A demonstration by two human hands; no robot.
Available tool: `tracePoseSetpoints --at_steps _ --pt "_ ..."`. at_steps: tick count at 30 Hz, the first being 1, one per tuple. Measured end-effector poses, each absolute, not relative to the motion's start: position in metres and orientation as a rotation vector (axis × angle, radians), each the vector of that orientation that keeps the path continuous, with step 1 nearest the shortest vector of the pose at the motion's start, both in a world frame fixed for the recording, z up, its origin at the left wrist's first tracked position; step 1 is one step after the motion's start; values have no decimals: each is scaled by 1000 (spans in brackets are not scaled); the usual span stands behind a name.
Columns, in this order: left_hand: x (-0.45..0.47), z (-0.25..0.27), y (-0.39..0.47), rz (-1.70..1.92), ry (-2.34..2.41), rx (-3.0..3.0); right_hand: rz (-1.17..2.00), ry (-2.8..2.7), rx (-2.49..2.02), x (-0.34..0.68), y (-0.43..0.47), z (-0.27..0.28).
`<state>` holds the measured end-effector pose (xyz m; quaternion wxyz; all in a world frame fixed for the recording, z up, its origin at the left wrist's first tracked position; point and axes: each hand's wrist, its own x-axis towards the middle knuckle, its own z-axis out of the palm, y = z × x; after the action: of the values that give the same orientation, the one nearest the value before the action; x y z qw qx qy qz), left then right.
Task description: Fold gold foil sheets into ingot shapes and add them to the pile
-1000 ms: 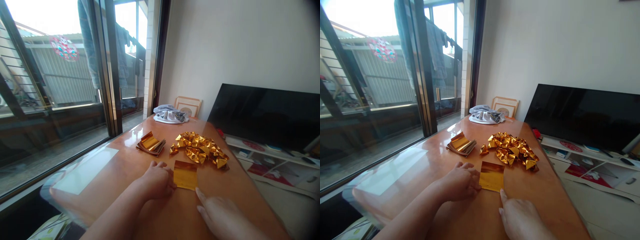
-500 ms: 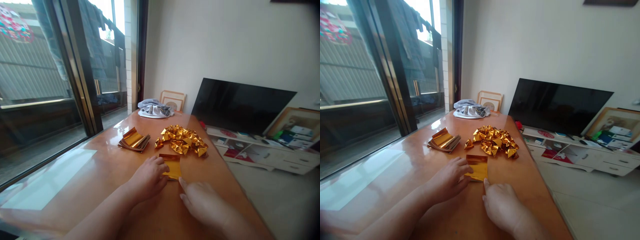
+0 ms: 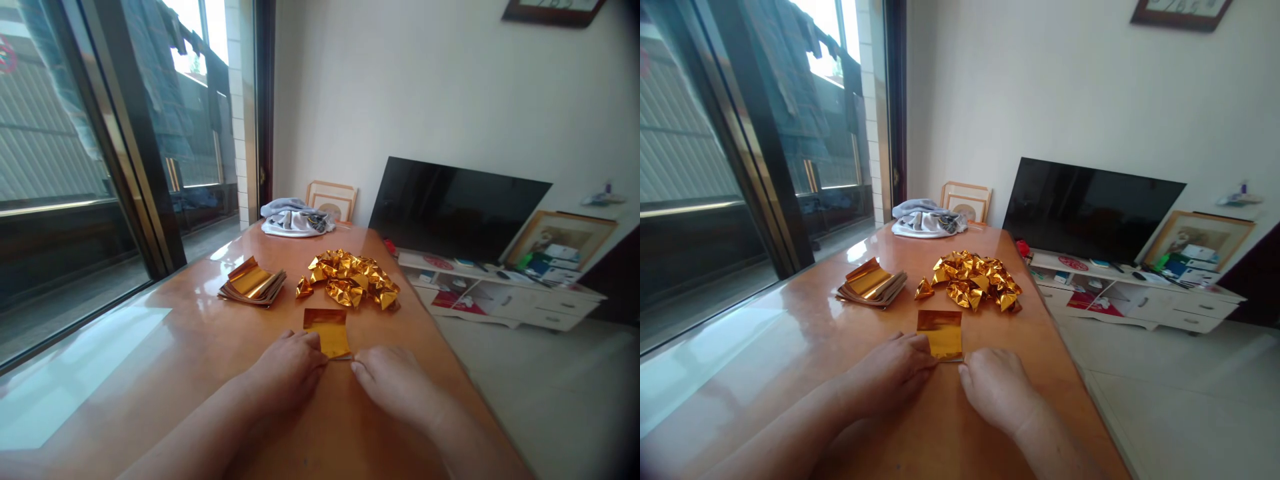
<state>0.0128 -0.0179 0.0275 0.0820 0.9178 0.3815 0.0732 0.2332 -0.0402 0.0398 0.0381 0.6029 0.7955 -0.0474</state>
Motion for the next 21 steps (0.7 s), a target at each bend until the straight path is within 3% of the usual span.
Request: tracePoseSetpoints --at_steps 4,9,14,21 --pt "13 27 -19 224 1162 2751 -65 2526 1985 224 -36 35" --pt "11 25 -20 238 1151 2753 -187 2635 1775 213 -40 22" --pt "9 24 -20 274 1158 2754 -117 2578 1791 223 -41 18" --pt "8 23 -20 279 1155 2758 15 2588 2046 237 -23 16"
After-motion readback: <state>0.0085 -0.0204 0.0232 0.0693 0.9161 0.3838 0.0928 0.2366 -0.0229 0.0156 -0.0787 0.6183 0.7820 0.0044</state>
